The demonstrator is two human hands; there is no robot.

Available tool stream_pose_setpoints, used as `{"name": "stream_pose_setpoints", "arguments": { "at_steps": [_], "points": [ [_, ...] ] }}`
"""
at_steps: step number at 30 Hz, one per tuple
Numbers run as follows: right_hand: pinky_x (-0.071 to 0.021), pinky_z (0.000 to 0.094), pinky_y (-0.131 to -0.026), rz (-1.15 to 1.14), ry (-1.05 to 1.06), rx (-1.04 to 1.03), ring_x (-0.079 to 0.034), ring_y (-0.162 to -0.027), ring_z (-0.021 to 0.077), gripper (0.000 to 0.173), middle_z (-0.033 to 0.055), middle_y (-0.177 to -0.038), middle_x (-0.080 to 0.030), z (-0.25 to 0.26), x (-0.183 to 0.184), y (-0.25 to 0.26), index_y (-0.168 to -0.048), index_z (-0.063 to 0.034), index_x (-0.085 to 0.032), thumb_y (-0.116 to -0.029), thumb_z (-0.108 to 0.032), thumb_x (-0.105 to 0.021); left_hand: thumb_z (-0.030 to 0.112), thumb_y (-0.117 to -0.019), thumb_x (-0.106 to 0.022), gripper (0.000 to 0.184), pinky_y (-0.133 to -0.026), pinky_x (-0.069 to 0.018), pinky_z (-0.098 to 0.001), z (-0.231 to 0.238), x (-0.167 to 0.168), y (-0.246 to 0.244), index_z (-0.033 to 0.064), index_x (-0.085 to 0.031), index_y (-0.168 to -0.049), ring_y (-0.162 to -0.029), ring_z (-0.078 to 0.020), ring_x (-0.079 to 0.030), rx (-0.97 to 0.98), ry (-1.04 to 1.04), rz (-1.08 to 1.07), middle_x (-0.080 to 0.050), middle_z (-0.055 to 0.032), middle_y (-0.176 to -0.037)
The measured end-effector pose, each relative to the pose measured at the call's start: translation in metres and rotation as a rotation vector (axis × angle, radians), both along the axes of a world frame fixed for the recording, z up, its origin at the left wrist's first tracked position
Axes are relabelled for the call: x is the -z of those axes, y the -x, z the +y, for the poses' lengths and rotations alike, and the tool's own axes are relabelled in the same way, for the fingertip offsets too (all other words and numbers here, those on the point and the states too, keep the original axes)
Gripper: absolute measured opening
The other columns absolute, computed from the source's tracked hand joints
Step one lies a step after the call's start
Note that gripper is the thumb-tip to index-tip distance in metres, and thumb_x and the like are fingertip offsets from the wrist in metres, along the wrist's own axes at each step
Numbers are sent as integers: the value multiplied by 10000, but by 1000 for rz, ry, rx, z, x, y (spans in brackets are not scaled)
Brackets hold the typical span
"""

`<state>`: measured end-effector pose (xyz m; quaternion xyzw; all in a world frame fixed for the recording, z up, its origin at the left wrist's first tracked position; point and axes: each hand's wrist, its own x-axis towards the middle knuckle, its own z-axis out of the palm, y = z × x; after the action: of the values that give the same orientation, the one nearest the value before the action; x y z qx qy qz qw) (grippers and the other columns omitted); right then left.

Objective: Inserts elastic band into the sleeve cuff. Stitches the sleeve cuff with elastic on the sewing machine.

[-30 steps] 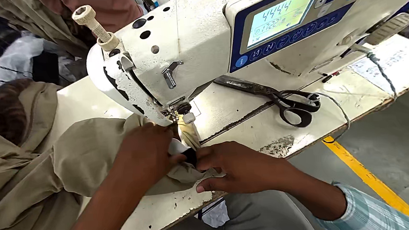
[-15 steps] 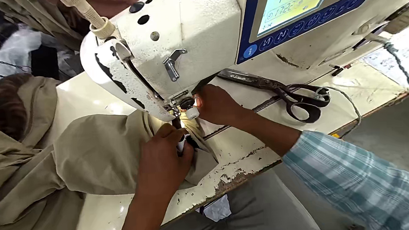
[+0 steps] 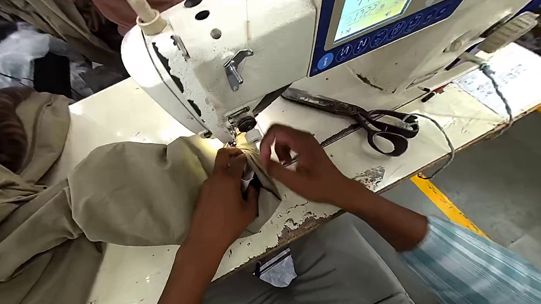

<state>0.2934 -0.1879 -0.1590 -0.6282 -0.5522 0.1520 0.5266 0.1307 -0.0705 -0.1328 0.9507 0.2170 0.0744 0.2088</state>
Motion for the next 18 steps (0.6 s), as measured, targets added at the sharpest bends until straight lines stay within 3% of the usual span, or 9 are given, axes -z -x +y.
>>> {"name": "stream_pose_setpoints", "arguments": {
  "at_steps": [3,5,6,8,10,12,14,16,18],
  "points": [
    [-557,282,-632,-278,133,-258,-637,-824,64,344,-38,-1134,-677,-35,-5,6,-1133,-155,-666,-790,-165,-647,161,-886,-672,306,-612,-560,-372,8,-6,-1,39,-721,-1163,-741,-164,-632,66,29,12,-640,-94,-1167],
    [-546,342,-644,-563,246,-269,-642,-851,134,502,-14,-1136,-665,-37,-7,-1,-1281,-158,-628,-796,-262,-704,175,-902,-607,369,-655,-562,-373,15,-11,-4,58,-716,-1234,-800,-161,-634,97,43,54,-634,-65,-1074],
    [-533,353,-633,-659,256,-271,-634,-844,167,463,2,-1111,-661,-33,-7,-6,-1272,-146,-653,-841,-308,-706,171,-903,-593,391,-684,-566,-389,17,-13,-6,66,-711,-1261,-841,-171,-642,103,49,71,-634,-66,-1073],
    [-513,347,-610,-774,208,-292,-618,-817,203,250,32,-1027,-647,-23,-11,-16,-1085,-114,-723,-947,-316,-673,165,-901,-589,396,-729,-569,-428,18,-16,-11,72,-712,-1265,-907,-201,-656,102,50,78,-643,-80,-1087],
    [-483,332,-573,-831,127,-303,-605,-767,202,148,33,-940,-640,-13,-17,-22,-941,-116,-733,-966,-229,-640,177,-914,-595,371,-760,-571,-429,18,-18,-14,85,-719,-1251,-942,-198,-668,72,60,81,-660,-80,-1112],
    [-459,323,-576,-809,76,-317,-585,-769,188,126,16,-908,-636,-8,-20,-24,-884,-131,-732,-939,-190,-636,197,-926,-615,359,-728,-564,-393,17,-18,-13,96,-718,-1256,-893,-170,-654,40,80,88,-647,-67,-1109],
    [-461,314,-601,-777,78,-347,-582,-806,175,122,-2,-972,-653,-9,-19,-24,-898,-146,-726,-932,-179,-614,195,-935,-662,328,-636,-528,-349,18,-15,-8,95,-722,-1241,-780,-144,-607,40,89,65,-615,-57,-1069],
    [-487,324,-621,-784,138,-374,-609,-816,176,156,-2,-1082,-698,-11,-16,-22,-1014,-140,-725,-958,-177,-585,169,-934,-670,289,-615,-508,-334,18,-13,-6,99,-733,-1207,-762,-134,-586,40,90,50,-599,-50,-1046],
    [-500,334,-571,-801,188,-352,-626,-729,177,195,11,-955,-662,-12,-12,-18,-1099,-130,-652,-968,-266,-604,132,-936,-660,265,-635,-515,-336,14,-13,-8,107,-748,-1185,-800,-142,-595,47,63,64,-594,-45,-1048]
  ]
}}
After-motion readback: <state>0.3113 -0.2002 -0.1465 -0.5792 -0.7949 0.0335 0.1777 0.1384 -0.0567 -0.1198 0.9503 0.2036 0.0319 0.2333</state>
